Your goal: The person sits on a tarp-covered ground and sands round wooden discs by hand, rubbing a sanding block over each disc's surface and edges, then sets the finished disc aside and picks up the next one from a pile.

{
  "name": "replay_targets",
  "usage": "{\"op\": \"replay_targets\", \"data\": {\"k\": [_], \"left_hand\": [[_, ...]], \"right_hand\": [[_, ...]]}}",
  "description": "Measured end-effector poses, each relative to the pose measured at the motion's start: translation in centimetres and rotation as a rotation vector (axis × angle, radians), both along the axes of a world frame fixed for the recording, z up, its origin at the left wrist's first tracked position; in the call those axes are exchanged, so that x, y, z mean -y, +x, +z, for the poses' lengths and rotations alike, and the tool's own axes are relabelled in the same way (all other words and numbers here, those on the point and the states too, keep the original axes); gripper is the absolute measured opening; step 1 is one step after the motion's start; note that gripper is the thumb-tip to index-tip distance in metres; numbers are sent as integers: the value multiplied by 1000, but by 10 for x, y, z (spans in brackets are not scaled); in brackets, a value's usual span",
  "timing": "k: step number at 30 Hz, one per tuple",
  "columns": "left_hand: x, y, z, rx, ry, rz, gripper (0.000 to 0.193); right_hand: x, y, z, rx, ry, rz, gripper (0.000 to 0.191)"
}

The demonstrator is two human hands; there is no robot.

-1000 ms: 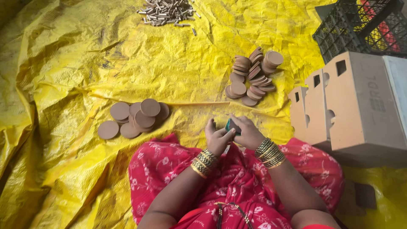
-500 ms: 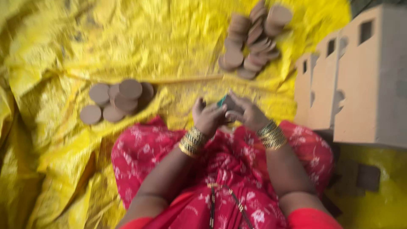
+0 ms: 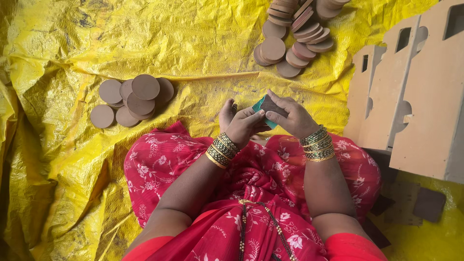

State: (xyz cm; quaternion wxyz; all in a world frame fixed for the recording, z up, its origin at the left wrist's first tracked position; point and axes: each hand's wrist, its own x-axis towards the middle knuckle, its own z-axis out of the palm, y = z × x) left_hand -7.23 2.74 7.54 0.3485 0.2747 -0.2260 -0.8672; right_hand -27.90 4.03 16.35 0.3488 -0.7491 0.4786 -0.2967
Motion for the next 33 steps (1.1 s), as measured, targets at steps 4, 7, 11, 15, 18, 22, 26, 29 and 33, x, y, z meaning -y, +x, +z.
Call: {"op": "replay_targets", "data": {"k": [4,7,11,15,18,22,26,29,33], "left_hand": [[11,-1,-10,59,4,-2,28],[14,-10,-15,107,-88,83,32],[15,-26,-8,508,-328,210,30],[13,-29,6,979,-560,324,30],[11,-33,6,900,-519,311,29],[15,-41,-6,545,-423,329,29],[20,-39,-11,245,-261,288,26],[20,-26,-7,32,-38,275,25],[29,-28,-11,117,-79,238,27]], "right_hand": [[-2,4,-12,-18,-213,-168,42],[-2,7,-27,-16,-142,-396,33],[-3,16,-45,-15,-265,-433,34],[-9,33,-52,-85,-181,-508,33],[-12,42,-47,-135,-370,-476,26],[-10,49,-39,-201,-439,-435,33],[-4,51,-41,-276,-454,-435,36],[-1,49,-48,-345,-473,-390,40],[1,48,-59,-310,-489,-377,43]]}}
